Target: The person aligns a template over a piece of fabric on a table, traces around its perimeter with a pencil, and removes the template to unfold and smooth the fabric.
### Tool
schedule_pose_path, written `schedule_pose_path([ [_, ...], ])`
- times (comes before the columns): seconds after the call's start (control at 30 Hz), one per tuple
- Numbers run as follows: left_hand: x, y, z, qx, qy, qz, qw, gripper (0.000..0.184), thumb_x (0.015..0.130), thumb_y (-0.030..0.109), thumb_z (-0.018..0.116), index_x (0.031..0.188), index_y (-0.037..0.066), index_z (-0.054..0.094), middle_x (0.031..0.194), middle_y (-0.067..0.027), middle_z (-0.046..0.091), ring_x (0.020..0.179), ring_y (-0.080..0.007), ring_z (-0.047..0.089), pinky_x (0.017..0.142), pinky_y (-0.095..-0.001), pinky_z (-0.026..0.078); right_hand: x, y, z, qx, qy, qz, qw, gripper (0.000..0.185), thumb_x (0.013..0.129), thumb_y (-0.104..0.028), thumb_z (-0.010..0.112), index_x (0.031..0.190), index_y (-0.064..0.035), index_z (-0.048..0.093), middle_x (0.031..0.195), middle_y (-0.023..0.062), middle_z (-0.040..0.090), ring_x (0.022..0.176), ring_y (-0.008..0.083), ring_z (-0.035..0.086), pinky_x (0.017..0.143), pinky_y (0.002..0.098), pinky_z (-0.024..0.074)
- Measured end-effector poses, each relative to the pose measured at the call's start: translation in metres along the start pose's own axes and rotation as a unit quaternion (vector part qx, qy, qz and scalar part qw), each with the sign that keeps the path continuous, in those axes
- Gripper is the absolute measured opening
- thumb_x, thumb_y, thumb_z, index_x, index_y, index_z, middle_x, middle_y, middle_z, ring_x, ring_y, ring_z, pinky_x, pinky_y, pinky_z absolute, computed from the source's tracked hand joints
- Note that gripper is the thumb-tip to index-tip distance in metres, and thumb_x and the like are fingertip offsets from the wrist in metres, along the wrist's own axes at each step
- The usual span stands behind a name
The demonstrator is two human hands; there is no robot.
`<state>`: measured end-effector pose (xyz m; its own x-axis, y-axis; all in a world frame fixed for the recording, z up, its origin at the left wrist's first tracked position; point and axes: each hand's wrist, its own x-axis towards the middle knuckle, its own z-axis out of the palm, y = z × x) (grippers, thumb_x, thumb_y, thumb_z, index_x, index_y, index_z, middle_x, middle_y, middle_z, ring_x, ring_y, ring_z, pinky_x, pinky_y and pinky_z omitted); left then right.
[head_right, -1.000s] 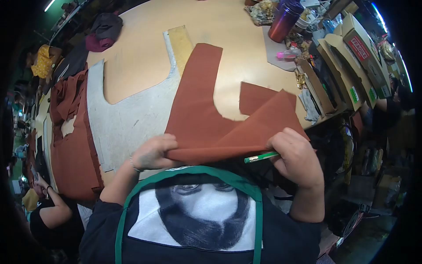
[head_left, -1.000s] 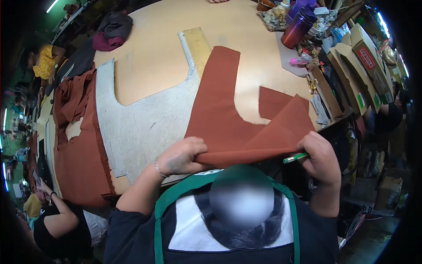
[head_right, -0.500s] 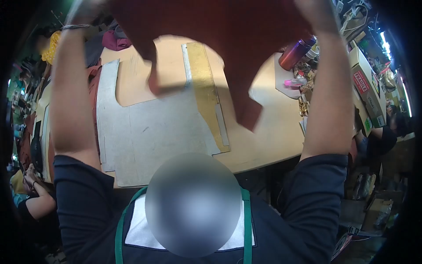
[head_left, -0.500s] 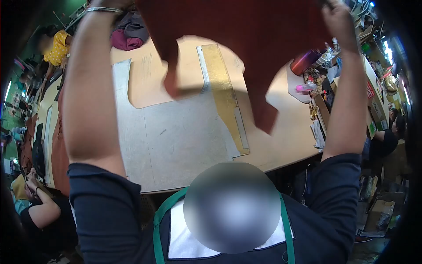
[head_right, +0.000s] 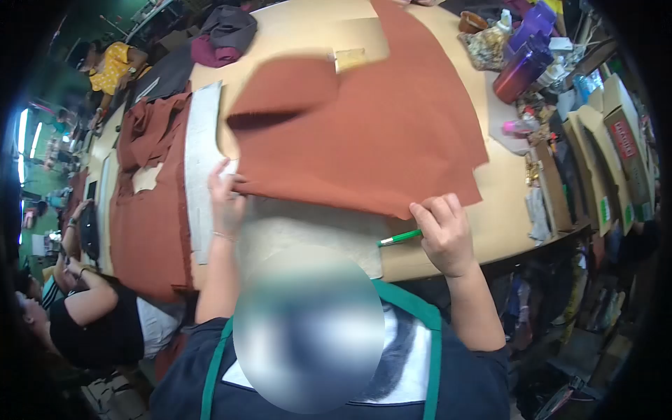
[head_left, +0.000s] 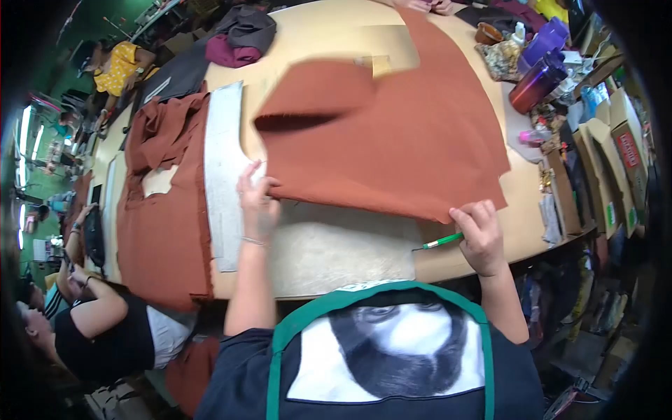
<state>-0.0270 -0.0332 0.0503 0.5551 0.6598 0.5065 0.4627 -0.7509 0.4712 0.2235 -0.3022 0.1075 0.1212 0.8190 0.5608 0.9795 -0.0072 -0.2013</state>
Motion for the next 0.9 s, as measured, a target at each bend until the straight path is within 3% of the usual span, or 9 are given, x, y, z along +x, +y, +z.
schedule_pose_path([
  [0.1, -0.036, -0.008, 0.019, -0.046, -0.055, -0.067, 0.995, 0.037, 0.056, -0.010, 0.050, 0.088, 0.009, 0.058, 0.123, -0.0162, 0.040, 0.117, -0.0343, 0.034, 0.096, -0.0444, 0.029, -0.043, -0.001, 0.037, 0.021, -0.029, 0.015, 0.999, 0.024, 0.062, -0.005, 0.054, 0.085, -0.0033, 0.060, 0.075, 0.0056, 0.051, 0.069, 0.0234, 0.049, 0.058, 0.0325, 0.0419],
  [0.3, -0.028, 0.065, -0.013, 0.238, -0.223, 0.011, 0.945, 0.076, 0.058, -0.002, 0.051, 0.130, 0.017, 0.037, 0.134, -0.0097, 0.032, 0.124, -0.0345, 0.027, 0.097, -0.0547, 0.025, -0.070, -0.015, 0.056, -0.001, -0.081, 0.071, 0.994, 0.025, 0.067, -0.008, 0.053, 0.091, -0.0091, 0.061, 0.076, 0.0038, 0.047, 0.073, 0.0201, 0.050, 0.056, 0.0306, 0.0443],
  [0.33, -0.029, 0.071, -0.012, 0.239, -0.259, 0.051, 0.934, 0.082, 0.059, 0.000, 0.053, 0.134, 0.020, 0.028, 0.138, -0.0063, 0.026, 0.126, -0.0323, 0.026, 0.094, -0.0605, 0.024, -0.071, -0.016, 0.055, -0.005, -0.083, 0.077, 0.994, 0.025, 0.068, -0.009, 0.053, 0.092, -0.0095, 0.061, 0.076, 0.0036, 0.047, 0.073, 0.0198, 0.050, 0.056, 0.0305, 0.0446],
  [0.43, -0.029, 0.077, 0.001, 0.166, -0.397, 0.103, 0.897, 0.085, 0.059, 0.000, 0.058, 0.135, 0.023, 0.027, 0.138, -0.0063, 0.027, 0.126, -0.0294, 0.025, 0.091, -0.0559, 0.031, -0.068, -0.023, 0.059, -0.011, -0.087, 0.079, 0.993, 0.025, 0.067, -0.009, 0.054, 0.091, -0.0093, 0.061, 0.076, 0.0039, 0.046, 0.073, 0.0200, 0.050, 0.056, 0.0309, 0.0455],
  [0.47, -0.029, 0.076, 0.004, 0.104, -0.377, 0.113, 0.914, 0.067, 0.062, 0.001, 0.056, 0.124, 0.018, 0.040, 0.123, -0.0080, 0.041, 0.113, -0.0285, 0.042, 0.085, -0.0481, 0.040, -0.067, -0.026, 0.058, -0.011, -0.090, 0.080, 0.993, 0.025, 0.067, -0.008, 0.054, 0.091, -0.0093, 0.061, 0.076, 0.0041, 0.046, 0.073, 0.0201, 0.049, 0.056, 0.0310, 0.0456],
  [0.57, -0.027, 0.074, 0.001, 0.147, -0.453, 0.090, 0.875, 0.038, 0.065, 0.003, 0.054, 0.102, 0.012, 0.051, 0.102, -0.0080, 0.050, 0.094, -0.0272, 0.052, 0.073, -0.0419, 0.045, -0.068, -0.029, 0.057, -0.002, -0.111, 0.090, 0.990, 0.026, 0.067, -0.007, 0.054, 0.091, -0.0095, 0.062, 0.076, 0.0046, 0.046, 0.074, 0.0204, 0.049, 0.057, 0.0312, 0.0458],
  [0.6, -0.036, 0.063, 0.001, 0.117, -0.405, 0.132, 0.897, 0.013, 0.068, 0.004, 0.052, 0.080, 0.008, 0.052, 0.086, -0.0078, 0.051, 0.081, -0.0264, 0.055, 0.066, -0.0419, 0.045, -0.068, -0.029, 0.056, 0.003, -0.120, 0.094, 0.988, 0.027, 0.066, -0.006, 0.054, 0.092, -0.0096, 0.062, 0.076, 0.0048, 0.046, 0.075, 0.0205, 0.049, 0.057, 0.0312, 0.0459],
  [0.8, -0.060, 0.060, -0.030, 0.089, -0.507, 0.110, 0.850, 0.006, 0.066, 0.006, 0.053, 0.070, 0.008, 0.055, 0.079, -0.0086, 0.053, 0.084, -0.0273, 0.055, 0.068, -0.0407, 0.046, -0.072, -0.040, 0.034, 0.100, -0.202, 0.116, 0.967, 0.032, 0.063, -0.002, 0.056, 0.094, -0.0082, 0.061, 0.079, 0.0075, 0.048, 0.078, 0.0246, 0.050, 0.066, 0.0344, 0.0462],
  [0.9, -0.055, 0.060, -0.042, 0.040, -0.510, 0.052, 0.858, 0.011, 0.065, 0.006, 0.053, 0.075, 0.008, 0.058, 0.081, -0.0089, 0.053, 0.086, -0.0283, 0.054, 0.072, -0.0398, 0.046, -0.070, -0.037, 0.022, 0.163, -0.215, 0.159, 0.950, 0.034, 0.061, -0.001, 0.056, 0.094, -0.0069, 0.061, 0.081, 0.0088, 0.050, 0.080, 0.0259, 0.051, 0.069, 0.0355, 0.0460],
])
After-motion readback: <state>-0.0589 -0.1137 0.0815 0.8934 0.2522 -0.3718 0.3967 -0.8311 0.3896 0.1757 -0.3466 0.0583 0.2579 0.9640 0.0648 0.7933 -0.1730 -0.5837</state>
